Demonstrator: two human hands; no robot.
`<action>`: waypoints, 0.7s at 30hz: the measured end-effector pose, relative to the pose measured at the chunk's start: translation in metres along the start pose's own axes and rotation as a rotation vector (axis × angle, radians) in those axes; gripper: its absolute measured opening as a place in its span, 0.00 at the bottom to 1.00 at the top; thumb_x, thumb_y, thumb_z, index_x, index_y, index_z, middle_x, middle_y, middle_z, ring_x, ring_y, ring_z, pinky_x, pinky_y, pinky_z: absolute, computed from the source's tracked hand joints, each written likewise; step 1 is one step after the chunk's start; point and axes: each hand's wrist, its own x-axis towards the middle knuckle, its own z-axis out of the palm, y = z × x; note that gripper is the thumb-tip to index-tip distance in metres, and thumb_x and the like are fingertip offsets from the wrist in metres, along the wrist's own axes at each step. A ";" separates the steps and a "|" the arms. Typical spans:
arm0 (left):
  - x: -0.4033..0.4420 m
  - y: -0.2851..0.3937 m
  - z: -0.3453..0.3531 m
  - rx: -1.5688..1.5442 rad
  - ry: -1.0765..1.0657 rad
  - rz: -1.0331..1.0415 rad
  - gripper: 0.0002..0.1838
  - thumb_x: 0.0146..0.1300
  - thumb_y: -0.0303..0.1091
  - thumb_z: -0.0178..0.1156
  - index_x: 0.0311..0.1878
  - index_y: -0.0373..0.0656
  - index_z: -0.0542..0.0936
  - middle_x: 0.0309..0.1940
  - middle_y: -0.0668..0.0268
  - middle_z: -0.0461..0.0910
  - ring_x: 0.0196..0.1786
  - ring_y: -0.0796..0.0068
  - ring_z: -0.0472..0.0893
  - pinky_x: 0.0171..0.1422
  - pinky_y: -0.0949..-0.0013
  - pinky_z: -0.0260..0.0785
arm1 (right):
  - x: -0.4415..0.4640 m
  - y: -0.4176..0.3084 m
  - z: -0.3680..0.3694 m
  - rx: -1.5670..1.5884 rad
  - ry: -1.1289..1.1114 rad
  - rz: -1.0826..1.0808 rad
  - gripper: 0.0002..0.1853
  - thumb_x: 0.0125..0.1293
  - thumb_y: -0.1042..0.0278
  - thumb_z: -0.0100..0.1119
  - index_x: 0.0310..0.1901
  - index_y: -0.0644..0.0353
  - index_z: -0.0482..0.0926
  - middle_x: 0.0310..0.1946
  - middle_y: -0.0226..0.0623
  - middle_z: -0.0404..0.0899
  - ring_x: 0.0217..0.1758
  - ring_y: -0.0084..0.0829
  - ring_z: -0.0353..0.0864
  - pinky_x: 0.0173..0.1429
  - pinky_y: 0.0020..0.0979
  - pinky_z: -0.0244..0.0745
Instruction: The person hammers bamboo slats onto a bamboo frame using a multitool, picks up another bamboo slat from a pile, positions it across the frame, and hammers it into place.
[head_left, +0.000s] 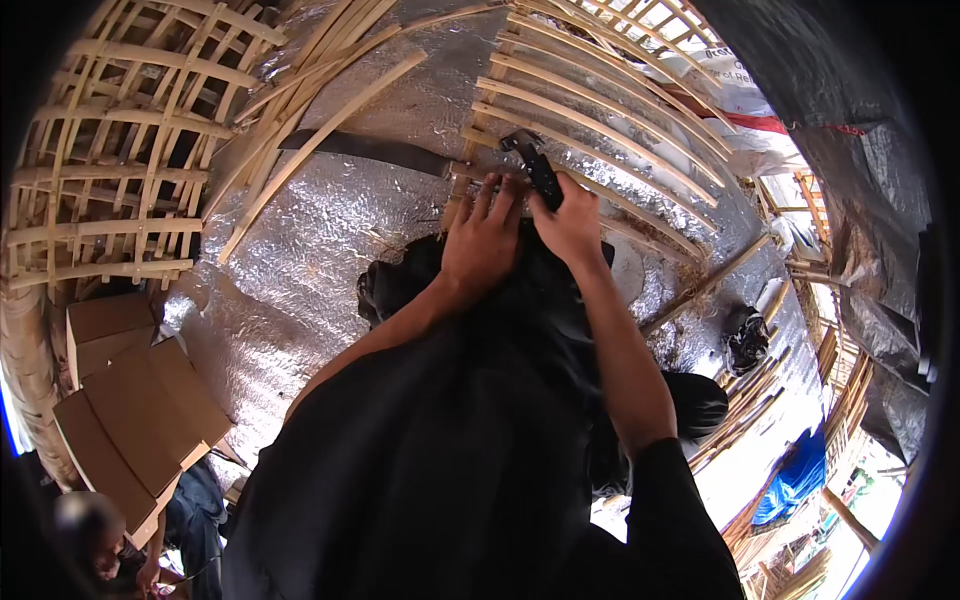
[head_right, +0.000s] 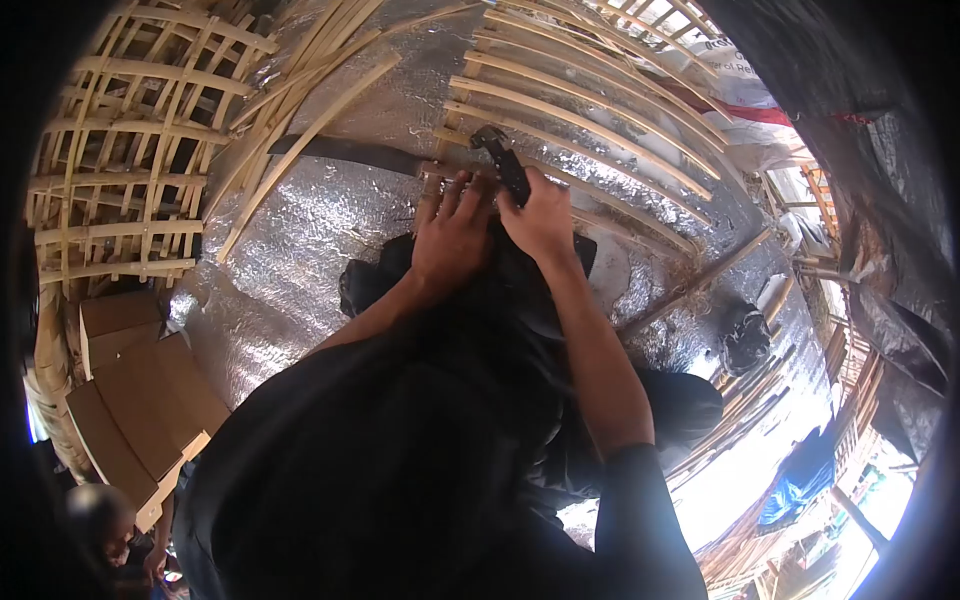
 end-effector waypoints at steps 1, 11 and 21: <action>-0.001 0.000 0.001 -0.011 0.012 -0.001 0.33 0.70 0.38 0.57 0.77 0.35 0.70 0.75 0.50 0.70 0.79 0.45 0.69 0.77 0.43 0.67 | -0.003 -0.007 -0.008 -0.008 -0.048 0.030 0.12 0.66 0.65 0.69 0.44 0.65 0.81 0.31 0.56 0.85 0.39 0.61 0.86 0.43 0.51 0.81; -0.007 -0.003 0.020 -0.138 0.027 -0.022 0.28 0.71 0.40 0.57 0.72 0.39 0.75 0.71 0.51 0.71 0.80 0.41 0.65 0.77 0.44 0.68 | -0.030 -0.053 -0.033 0.023 -0.091 -0.324 0.21 0.76 0.66 0.62 0.62 0.71 0.72 0.46 0.64 0.84 0.48 0.64 0.86 0.49 0.54 0.82; -0.010 -0.003 0.022 -0.005 0.020 0.007 0.25 0.72 0.37 0.54 0.68 0.34 0.79 0.77 0.53 0.69 0.81 0.49 0.67 0.59 0.52 0.81 | -0.019 -0.040 -0.012 -0.076 -0.133 -0.416 0.24 0.76 0.63 0.63 0.65 0.71 0.71 0.46 0.62 0.85 0.47 0.62 0.87 0.46 0.51 0.83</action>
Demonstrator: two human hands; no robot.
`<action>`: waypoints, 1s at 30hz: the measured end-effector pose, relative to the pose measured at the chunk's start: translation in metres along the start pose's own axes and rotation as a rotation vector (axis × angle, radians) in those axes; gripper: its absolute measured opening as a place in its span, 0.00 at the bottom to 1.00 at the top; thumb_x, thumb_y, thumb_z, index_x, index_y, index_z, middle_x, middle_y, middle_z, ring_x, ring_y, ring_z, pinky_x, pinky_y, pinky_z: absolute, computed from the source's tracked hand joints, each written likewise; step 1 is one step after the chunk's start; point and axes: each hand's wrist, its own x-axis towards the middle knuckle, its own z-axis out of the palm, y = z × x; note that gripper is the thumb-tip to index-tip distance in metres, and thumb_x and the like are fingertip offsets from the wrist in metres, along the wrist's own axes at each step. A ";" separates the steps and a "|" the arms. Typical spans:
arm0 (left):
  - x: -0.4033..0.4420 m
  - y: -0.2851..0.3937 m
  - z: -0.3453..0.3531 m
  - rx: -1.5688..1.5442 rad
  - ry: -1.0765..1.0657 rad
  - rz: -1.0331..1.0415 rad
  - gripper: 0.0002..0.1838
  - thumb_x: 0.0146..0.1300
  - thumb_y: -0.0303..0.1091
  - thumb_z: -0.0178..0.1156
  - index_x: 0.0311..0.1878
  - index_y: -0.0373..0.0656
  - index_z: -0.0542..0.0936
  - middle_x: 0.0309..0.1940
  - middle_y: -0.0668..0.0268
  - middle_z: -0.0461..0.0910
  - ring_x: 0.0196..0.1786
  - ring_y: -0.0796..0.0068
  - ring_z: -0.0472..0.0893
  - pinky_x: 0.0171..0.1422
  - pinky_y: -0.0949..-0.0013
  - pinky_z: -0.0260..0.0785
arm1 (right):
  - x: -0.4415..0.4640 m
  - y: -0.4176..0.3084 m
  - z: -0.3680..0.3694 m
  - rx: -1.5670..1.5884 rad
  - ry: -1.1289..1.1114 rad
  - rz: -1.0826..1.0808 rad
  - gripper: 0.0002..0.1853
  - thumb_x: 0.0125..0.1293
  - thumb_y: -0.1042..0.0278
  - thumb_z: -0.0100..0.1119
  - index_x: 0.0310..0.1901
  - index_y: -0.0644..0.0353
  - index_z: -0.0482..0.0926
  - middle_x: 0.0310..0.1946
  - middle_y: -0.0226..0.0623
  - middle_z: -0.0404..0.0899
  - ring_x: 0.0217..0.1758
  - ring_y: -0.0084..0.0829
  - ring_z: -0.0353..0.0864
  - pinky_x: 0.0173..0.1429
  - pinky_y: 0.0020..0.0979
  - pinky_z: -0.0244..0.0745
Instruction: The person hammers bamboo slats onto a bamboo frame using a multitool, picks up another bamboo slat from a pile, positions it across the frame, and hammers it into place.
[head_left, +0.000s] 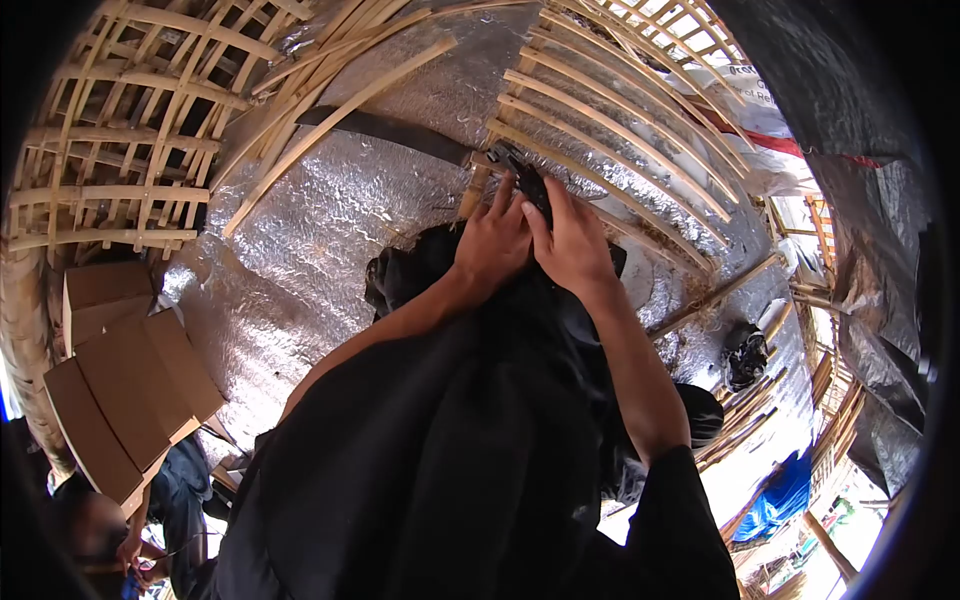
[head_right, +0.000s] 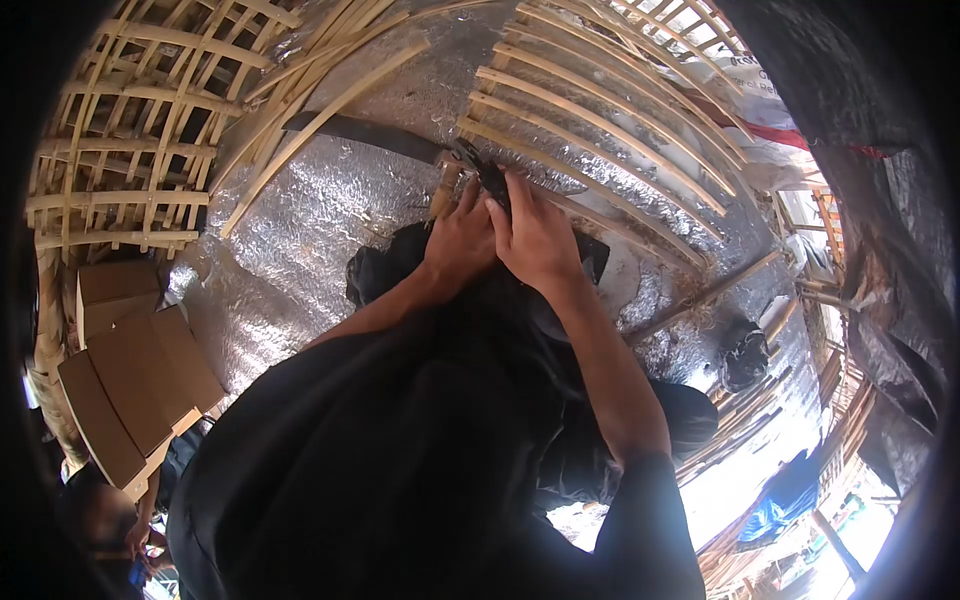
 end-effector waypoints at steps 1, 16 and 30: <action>0.005 -0.001 -0.002 0.030 0.017 0.010 0.25 0.73 0.37 0.54 0.68 0.34 0.79 0.76 0.53 0.69 0.81 0.49 0.67 0.59 0.52 0.81 | 0.001 -0.002 -0.004 0.021 0.044 0.022 0.24 0.76 0.63 0.63 0.64 0.71 0.72 0.46 0.61 0.85 0.46 0.61 0.88 0.45 0.50 0.83; 0.004 0.003 -0.007 0.120 -0.021 0.001 0.33 0.72 0.35 0.53 0.79 0.39 0.68 0.80 0.56 0.65 0.83 0.51 0.65 0.67 0.51 0.78 | 0.017 -0.040 -0.045 0.226 0.224 0.121 0.19 0.76 0.66 0.64 0.61 0.68 0.74 0.37 0.56 0.86 0.39 0.56 0.90 0.42 0.44 0.84; -0.003 0.000 0.006 0.053 -0.140 -0.037 0.31 0.69 0.36 0.53 0.76 0.42 0.74 0.78 0.58 0.68 0.82 0.56 0.66 0.81 0.38 0.61 | 0.001 0.001 -0.014 0.072 0.044 0.046 0.21 0.77 0.59 0.62 0.61 0.67 0.74 0.41 0.60 0.86 0.45 0.64 0.86 0.47 0.52 0.82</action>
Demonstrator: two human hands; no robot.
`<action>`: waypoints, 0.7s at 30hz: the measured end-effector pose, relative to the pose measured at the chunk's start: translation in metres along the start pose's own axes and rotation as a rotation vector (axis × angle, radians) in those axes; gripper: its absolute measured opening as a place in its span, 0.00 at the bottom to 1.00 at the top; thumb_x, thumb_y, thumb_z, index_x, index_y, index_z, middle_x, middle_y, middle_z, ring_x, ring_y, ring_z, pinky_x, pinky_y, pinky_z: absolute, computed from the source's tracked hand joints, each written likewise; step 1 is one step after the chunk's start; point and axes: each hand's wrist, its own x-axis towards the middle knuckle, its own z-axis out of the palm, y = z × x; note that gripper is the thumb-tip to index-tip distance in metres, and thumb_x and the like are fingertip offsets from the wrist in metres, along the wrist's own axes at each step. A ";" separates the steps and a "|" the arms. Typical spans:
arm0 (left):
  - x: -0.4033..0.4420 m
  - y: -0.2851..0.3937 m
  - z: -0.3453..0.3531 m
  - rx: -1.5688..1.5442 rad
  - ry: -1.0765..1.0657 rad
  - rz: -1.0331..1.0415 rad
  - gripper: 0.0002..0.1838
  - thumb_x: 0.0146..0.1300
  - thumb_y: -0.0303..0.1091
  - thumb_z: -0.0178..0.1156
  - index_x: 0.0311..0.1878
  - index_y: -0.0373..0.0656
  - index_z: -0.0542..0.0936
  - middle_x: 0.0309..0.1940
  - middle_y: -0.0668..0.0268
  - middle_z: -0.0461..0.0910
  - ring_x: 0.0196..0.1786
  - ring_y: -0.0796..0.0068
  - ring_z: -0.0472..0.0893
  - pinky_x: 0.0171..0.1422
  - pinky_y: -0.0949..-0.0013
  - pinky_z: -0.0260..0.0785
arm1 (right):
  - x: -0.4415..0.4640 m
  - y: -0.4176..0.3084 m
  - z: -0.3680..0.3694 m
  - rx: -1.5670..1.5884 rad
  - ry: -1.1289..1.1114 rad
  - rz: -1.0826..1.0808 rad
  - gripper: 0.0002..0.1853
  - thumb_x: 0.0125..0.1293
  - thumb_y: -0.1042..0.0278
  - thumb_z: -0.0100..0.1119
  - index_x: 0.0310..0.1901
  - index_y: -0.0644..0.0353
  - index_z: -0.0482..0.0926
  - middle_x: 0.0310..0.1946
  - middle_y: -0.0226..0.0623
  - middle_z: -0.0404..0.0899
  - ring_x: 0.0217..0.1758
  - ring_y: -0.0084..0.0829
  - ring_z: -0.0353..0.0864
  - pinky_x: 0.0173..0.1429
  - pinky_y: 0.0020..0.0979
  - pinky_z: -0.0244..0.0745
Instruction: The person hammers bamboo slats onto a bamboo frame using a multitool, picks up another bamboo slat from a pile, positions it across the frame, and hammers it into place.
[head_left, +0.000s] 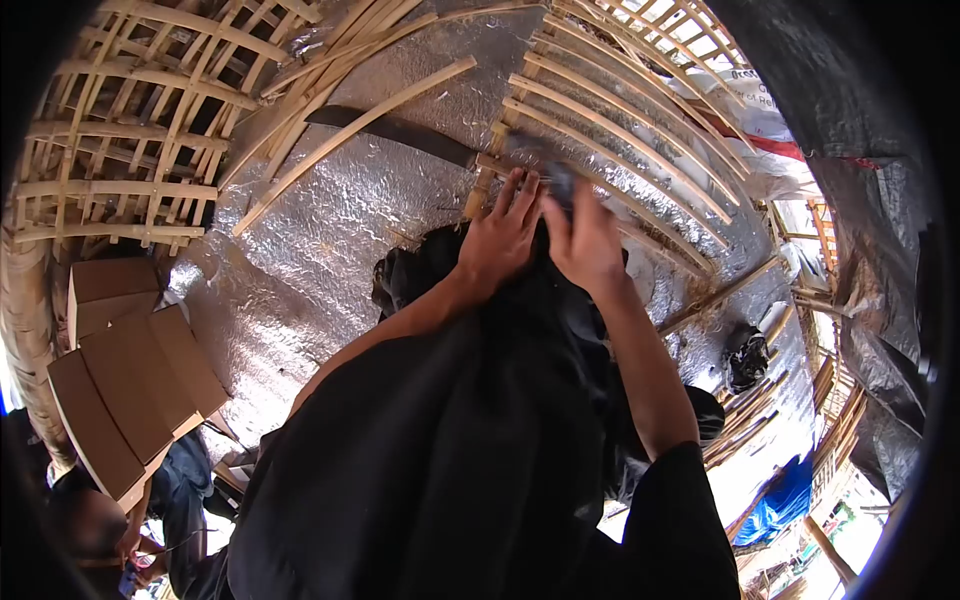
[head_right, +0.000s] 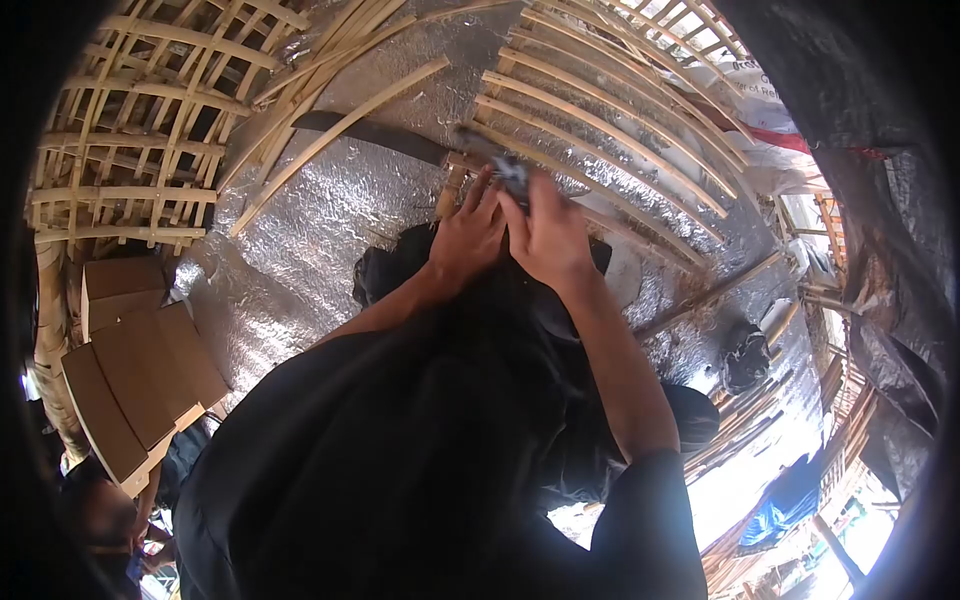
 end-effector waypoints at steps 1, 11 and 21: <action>0.002 -0.001 -0.001 0.013 -0.089 -0.008 0.33 0.69 0.36 0.53 0.77 0.42 0.72 0.78 0.58 0.68 0.82 0.56 0.66 0.81 0.39 0.61 | 0.002 0.010 0.003 -0.122 -0.121 -0.016 0.21 0.77 0.59 0.62 0.61 0.67 0.74 0.41 0.60 0.86 0.46 0.64 0.86 0.48 0.52 0.82; 0.001 0.000 -0.010 -0.041 0.152 0.005 0.36 0.67 0.34 0.55 0.80 0.40 0.68 0.82 0.58 0.63 0.84 0.56 0.63 0.76 0.50 0.70 | 0.004 -0.022 -0.022 0.221 -0.023 0.436 0.12 0.77 0.64 0.62 0.53 0.64 0.76 0.31 0.51 0.85 0.36 0.51 0.89 0.40 0.44 0.79; -0.001 -0.001 -0.007 -0.097 0.062 -0.003 0.36 0.66 0.37 0.56 0.79 0.39 0.69 0.82 0.58 0.64 0.85 0.56 0.62 0.73 0.54 0.73 | -0.016 -0.022 0.000 0.080 -0.082 0.379 0.16 0.75 0.60 0.65 0.42 0.67 0.77 0.33 0.59 0.84 0.38 0.62 0.86 0.40 0.51 0.78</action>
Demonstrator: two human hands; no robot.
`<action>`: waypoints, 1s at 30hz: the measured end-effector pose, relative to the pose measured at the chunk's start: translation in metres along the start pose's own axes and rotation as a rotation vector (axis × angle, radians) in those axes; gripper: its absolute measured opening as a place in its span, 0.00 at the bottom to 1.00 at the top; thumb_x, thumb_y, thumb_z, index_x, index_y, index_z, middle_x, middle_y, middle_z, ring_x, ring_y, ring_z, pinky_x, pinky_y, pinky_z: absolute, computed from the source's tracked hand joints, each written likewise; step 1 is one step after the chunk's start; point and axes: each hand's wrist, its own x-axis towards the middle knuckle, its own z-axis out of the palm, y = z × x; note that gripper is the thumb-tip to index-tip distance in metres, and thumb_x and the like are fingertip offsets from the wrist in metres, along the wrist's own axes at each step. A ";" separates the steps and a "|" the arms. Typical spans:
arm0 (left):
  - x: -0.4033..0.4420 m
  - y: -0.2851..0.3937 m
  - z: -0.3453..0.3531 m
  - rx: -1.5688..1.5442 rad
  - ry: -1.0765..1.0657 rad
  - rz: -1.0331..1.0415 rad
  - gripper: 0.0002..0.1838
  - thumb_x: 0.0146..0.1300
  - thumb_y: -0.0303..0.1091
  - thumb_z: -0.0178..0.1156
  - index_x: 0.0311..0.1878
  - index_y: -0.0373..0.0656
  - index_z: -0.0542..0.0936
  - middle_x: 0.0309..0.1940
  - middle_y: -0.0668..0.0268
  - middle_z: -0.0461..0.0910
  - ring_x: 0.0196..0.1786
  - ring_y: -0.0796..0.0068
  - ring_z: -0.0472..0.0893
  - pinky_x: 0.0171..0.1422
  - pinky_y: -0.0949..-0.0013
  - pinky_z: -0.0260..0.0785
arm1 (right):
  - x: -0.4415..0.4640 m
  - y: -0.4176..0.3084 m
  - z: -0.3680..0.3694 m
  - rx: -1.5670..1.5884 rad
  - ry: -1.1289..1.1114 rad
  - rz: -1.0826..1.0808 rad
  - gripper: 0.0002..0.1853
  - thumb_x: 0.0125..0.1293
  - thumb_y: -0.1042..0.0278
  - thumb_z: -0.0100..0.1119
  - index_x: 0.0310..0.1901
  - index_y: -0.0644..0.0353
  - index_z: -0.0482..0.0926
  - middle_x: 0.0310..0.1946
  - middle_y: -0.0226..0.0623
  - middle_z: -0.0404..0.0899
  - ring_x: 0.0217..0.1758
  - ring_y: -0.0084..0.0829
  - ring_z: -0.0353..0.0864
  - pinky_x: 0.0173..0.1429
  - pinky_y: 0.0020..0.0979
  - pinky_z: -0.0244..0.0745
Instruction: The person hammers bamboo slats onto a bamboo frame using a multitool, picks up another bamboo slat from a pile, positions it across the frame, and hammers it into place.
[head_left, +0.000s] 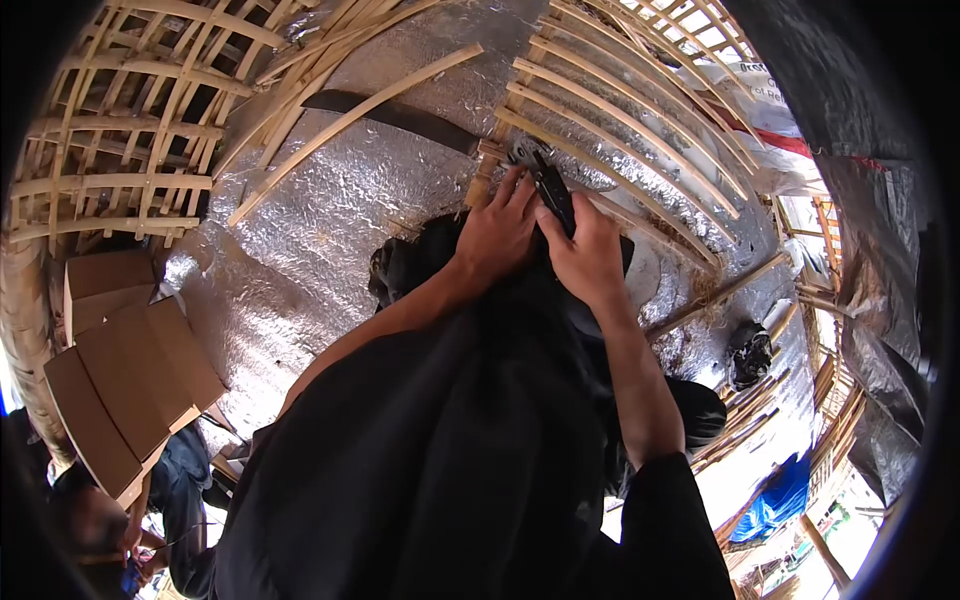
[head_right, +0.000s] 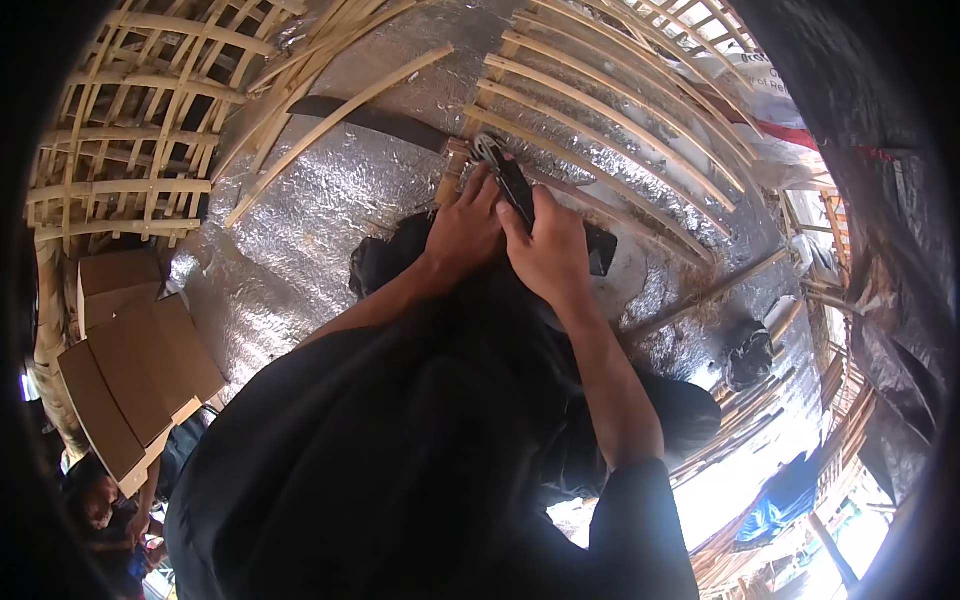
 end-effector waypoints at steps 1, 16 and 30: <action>-0.001 0.001 0.001 -0.051 -0.033 -0.020 0.36 0.66 0.37 0.57 0.79 0.39 0.70 0.82 0.58 0.64 0.85 0.56 0.62 0.74 0.53 0.72 | 0.000 -0.004 -0.002 0.022 0.017 -0.023 0.16 0.75 0.60 0.65 0.42 0.67 0.76 0.33 0.59 0.83 0.38 0.62 0.86 0.40 0.51 0.78; 0.000 -0.003 0.002 0.043 0.068 0.037 0.37 0.68 0.42 0.55 0.80 0.42 0.68 0.82 0.56 0.62 0.84 0.54 0.62 0.85 0.35 0.49 | 0.012 -0.007 0.006 0.201 0.157 -0.111 0.17 0.75 0.59 0.64 0.46 0.69 0.77 0.35 0.64 0.84 0.41 0.67 0.85 0.44 0.56 0.80; 0.007 -0.006 0.005 0.029 0.061 0.044 0.35 0.69 0.41 0.54 0.79 0.38 0.69 0.81 0.56 0.65 0.84 0.53 0.63 0.80 0.46 0.64 | 0.019 0.015 0.012 -0.104 0.115 -0.339 0.16 0.76 0.61 0.62 0.50 0.70 0.76 0.32 0.62 0.83 0.39 0.70 0.83 0.43 0.60 0.78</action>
